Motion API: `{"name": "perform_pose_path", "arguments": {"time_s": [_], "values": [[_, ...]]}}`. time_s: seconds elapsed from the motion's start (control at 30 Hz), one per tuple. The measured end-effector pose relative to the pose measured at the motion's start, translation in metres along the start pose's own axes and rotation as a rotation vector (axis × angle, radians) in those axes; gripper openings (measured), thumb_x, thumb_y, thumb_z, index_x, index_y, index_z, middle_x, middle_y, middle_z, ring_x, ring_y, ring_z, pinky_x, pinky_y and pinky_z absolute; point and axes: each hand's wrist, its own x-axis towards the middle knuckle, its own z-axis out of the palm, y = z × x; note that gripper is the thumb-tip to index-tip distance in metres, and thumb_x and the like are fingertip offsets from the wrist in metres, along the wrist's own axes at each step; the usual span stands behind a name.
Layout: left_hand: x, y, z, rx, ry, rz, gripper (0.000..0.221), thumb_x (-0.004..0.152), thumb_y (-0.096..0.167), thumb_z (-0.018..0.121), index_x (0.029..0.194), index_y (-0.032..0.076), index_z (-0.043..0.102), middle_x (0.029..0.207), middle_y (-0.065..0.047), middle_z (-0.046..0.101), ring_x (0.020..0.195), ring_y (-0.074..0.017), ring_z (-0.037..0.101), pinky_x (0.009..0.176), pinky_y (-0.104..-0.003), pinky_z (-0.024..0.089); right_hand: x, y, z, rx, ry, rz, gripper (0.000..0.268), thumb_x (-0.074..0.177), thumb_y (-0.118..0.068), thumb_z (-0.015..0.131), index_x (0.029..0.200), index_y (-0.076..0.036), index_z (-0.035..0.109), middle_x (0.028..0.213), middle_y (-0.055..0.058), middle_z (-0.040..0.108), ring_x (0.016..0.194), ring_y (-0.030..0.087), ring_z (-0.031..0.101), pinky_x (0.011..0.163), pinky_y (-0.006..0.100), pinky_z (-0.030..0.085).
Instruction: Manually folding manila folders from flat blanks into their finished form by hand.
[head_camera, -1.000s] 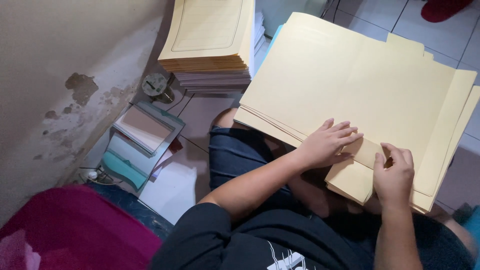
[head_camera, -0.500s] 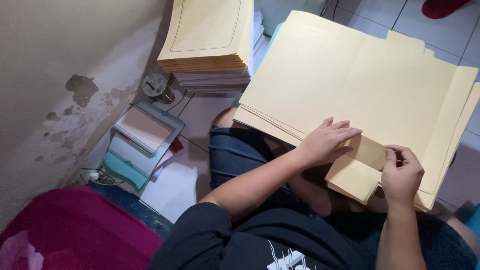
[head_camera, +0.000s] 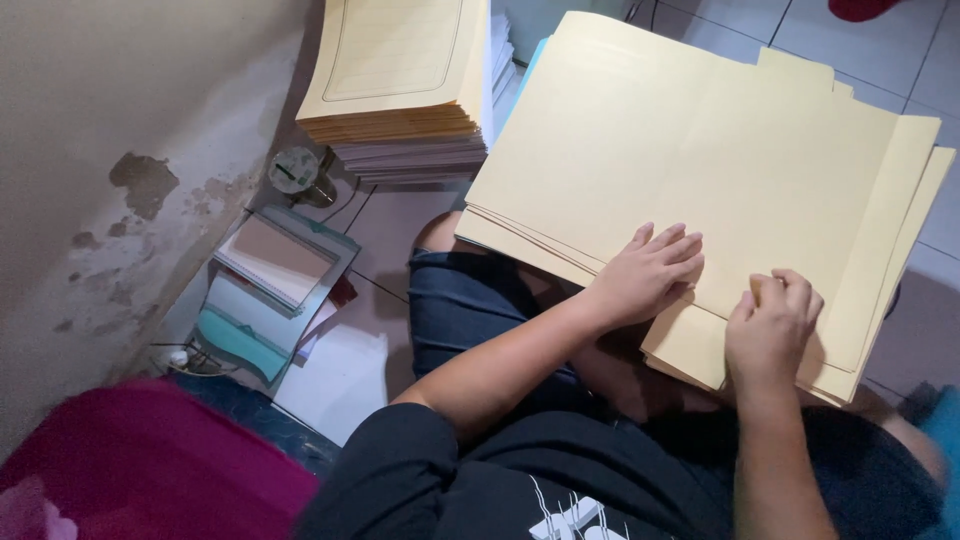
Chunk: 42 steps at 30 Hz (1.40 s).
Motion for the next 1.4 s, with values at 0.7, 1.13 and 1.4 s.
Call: {"name": "perform_pose_path", "arguments": {"time_s": [0.7,1.13,1.4], "values": [[-0.001,0.004,-0.007,0.055,0.093,0.031,0.065,0.101,0.034,0.068,0.155,0.016,0.040,0.153,-0.015,0.051,0.144,-0.0360,0.050,0.115,-0.055,0.045,-0.010,-0.003,-0.041,0.174,-0.328,-0.169,0.029,0.101,-0.017,0.062,0.123,-0.002,0.073,0.118,0.012,0.076,0.114,0.030,0.065,0.104,0.041,0.046],[-0.012,0.010,0.024,0.223,0.217,-0.120,0.047,0.096,0.039,0.056,0.141,0.027,0.062,0.149,0.005,0.062,0.149,-0.0245,0.049,0.124,-0.067,0.031,0.003,-0.036,0.009,-0.120,-0.444,-0.104,0.071,0.110,-0.039,0.034,0.162,0.008,0.025,0.168,0.034,0.021,0.156,0.048,0.019,0.125,0.059,0.016],[-0.009,0.001,-0.005,0.141,-0.046,-0.154,0.056,0.095,0.039,0.058,0.150,0.033,0.054,0.164,0.000,0.046,0.157,-0.0278,0.039,0.126,-0.060,0.030,0.020,-0.041,0.012,-0.130,-0.401,-0.083,0.070,0.110,-0.040,0.030,0.163,0.005,0.024,0.170,0.030,0.019,0.158,0.044,0.015,0.126,0.057,0.011]]}}
